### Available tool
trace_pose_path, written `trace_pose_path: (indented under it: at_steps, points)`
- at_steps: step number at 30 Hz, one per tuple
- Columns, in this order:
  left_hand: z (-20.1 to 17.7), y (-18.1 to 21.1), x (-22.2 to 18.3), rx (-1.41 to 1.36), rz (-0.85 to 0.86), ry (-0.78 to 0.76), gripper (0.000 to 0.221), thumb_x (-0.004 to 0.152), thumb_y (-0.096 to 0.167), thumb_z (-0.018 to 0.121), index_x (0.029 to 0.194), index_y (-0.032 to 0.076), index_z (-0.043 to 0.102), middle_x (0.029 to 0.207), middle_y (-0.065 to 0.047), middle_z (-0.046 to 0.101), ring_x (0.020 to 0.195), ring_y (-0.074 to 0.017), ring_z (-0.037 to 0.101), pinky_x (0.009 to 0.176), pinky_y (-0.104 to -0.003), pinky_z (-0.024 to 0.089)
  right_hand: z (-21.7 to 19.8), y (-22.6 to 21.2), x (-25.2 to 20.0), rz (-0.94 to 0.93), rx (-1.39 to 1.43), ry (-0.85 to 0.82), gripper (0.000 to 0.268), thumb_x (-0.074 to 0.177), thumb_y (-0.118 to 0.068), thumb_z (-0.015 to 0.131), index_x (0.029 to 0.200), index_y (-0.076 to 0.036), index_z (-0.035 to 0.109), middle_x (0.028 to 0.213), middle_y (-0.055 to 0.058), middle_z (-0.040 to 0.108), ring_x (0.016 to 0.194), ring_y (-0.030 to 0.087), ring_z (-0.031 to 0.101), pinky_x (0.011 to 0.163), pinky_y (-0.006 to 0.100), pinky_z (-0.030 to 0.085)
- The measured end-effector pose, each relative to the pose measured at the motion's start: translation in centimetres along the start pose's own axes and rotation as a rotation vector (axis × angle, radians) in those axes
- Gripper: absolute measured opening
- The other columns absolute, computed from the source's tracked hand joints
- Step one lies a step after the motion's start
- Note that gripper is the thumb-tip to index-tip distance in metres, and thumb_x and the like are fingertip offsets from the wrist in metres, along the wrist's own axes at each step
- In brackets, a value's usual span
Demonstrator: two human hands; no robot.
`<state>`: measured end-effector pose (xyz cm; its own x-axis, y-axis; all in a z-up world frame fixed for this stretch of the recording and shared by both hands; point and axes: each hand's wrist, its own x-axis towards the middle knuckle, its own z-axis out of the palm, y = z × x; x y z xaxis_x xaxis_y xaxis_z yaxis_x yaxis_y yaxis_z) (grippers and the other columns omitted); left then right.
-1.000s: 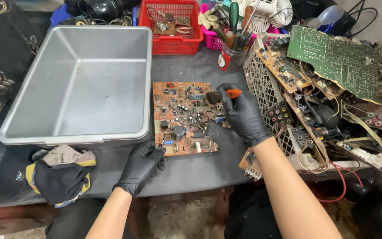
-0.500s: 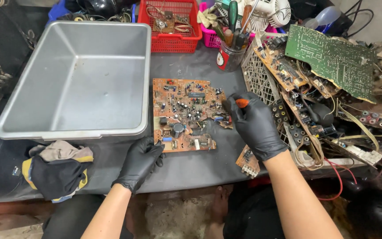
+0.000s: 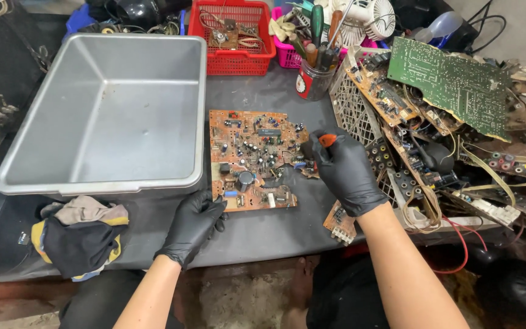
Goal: Cleaning a circuit board with a brush and inspecting various electronic components from a pile on a workbench.
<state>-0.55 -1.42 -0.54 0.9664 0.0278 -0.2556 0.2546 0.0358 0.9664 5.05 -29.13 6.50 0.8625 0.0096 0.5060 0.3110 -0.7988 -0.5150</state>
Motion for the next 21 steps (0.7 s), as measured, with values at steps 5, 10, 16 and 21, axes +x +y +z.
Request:
trace_pose_path:
  at_steps: [5,10,16,21]
  points:
    - [-0.2,-0.4,0.1,0.007,0.014,-0.011,0.030,0.089,0.005,0.063,0.112,-0.013,0.065,0.064,-0.025,0.067,0.044,-0.0251,0.065,0.032,-0.027,0.046,0.6,1.3,0.0,-0.027,-0.033,-0.001,0.012,0.092,-0.011,0.065,0.101,-0.005,0.071,0.081,0.018,0.070,0.083,0.040,0.068,0.072,0.044,0.056]
    - [0.0,-0.4,-0.2,-0.012,0.017,-0.009,0.027,0.087,0.002,0.063,0.109,-0.013,0.066,0.061,-0.025,0.065,0.043,-0.0261,0.065,0.030,-0.027,0.045,0.4,0.2,0.3,0.012,0.012,0.042,0.015,0.091,-0.012,0.065,0.105,-0.011,0.070,0.085,0.014,0.071,0.090,0.035,0.069,0.077,0.041,0.057]
    - [0.0,0.2,-0.3,0.008,0.030,-0.022,0.027,0.088,0.006,0.064,0.108,-0.013,0.066,0.062,-0.026,0.067,0.045,-0.0261,0.066,0.032,-0.027,0.047,0.9,0.6,0.4,0.038,0.081,0.002,0.007,0.091,-0.012,0.068,0.097,-0.010,0.072,0.080,0.011,0.071,0.083,0.032,0.070,0.075,0.039,0.056]
    - [0.0,0.1,-0.4,0.009,0.031,-0.026,0.025,0.089,0.006,0.065,0.105,-0.013,0.067,0.063,-0.026,0.067,0.045,-0.0261,0.066,0.031,-0.026,0.047,1.3,-0.7,1.4,0.004,0.126,0.059,0.007,0.095,-0.012,0.065,0.099,-0.009,0.070,0.085,0.014,0.071,0.087,0.033,0.069,0.078,0.039,0.056]
